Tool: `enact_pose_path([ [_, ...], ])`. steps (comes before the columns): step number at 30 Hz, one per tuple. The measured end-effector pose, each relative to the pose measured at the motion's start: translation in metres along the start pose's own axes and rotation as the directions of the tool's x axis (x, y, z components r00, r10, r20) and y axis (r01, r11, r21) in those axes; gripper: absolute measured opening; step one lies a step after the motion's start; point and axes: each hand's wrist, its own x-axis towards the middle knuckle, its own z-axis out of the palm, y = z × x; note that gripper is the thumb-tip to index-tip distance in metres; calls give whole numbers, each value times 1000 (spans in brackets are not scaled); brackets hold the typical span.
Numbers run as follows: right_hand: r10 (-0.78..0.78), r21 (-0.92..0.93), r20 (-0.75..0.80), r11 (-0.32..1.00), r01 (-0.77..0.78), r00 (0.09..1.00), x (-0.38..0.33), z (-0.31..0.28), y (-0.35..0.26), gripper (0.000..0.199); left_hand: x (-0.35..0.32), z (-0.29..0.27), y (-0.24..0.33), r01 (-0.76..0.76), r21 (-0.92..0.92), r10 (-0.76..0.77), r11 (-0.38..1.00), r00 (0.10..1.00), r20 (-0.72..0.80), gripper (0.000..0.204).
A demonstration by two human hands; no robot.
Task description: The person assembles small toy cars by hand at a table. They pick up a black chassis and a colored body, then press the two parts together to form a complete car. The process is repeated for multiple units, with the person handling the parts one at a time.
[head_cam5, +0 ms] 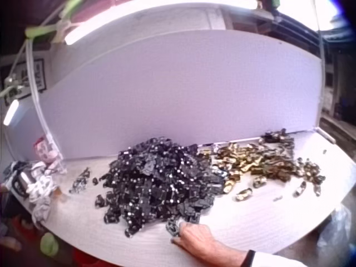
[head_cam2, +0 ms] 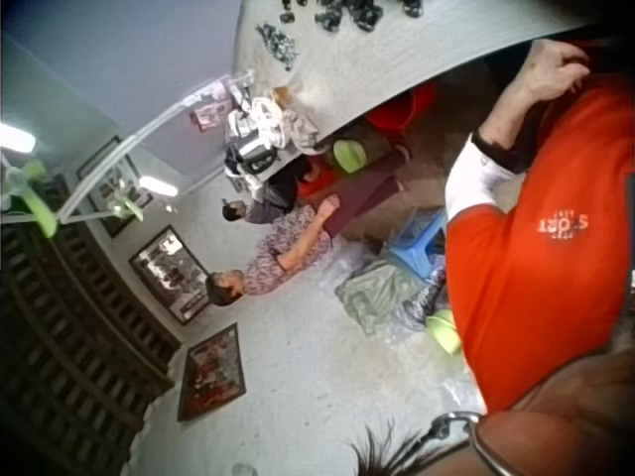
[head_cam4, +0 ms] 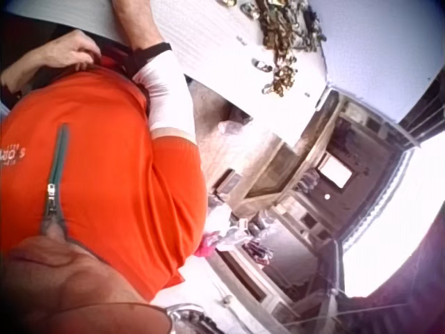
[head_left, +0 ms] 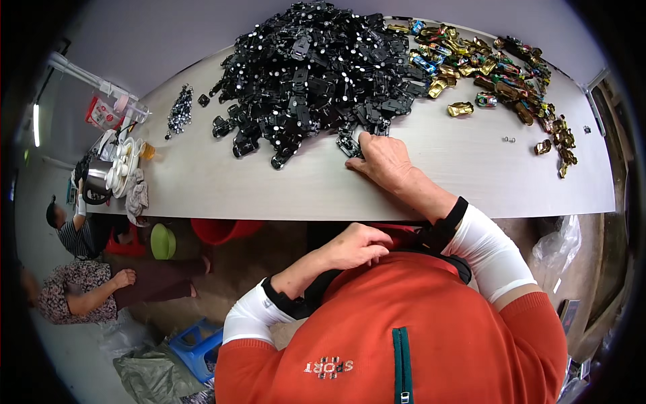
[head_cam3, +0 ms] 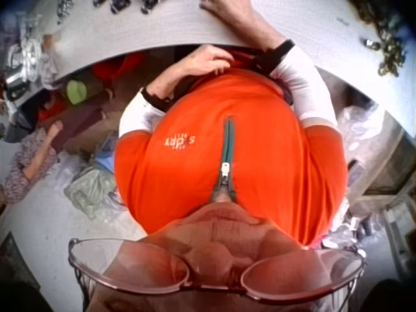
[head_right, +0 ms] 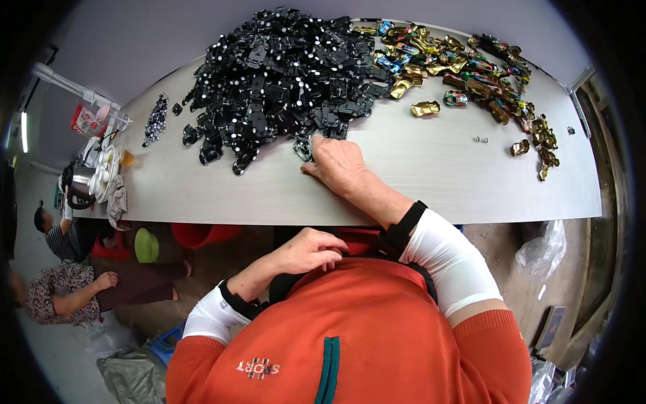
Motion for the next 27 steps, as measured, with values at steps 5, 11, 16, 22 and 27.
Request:
enact_pose_path([
  [5, 27, 387, -37, 922, -11, 999, -14, -5, 20, 39, 8, -35, -1, -255, -713, -228, 653, 832, -506, 27],
  [11, -80, 700, 157, 713, -53, 984, -35, -27, 26, 34, 48, -46, -6, -492, -762, -95, 422, 811, -577, 28],
  [16, 109, 461, -345, 885, 67, 932, -28, -67, 121, 20, 65, -45, -5, -447, -810, -86, 379, 855, -512, 24],
  [22, 102, -96, -241, 987, -128, 965, -32, -89, 199, 19, 63, -41, -15, -452, -806, -47, 382, 862, -505, 25],
  [27, 291, 400, -198, 896, -194, 936, -17, -79, 215, 9, 60, -41, -15, -436, -799, -19, 415, 874, -486, 25],
])
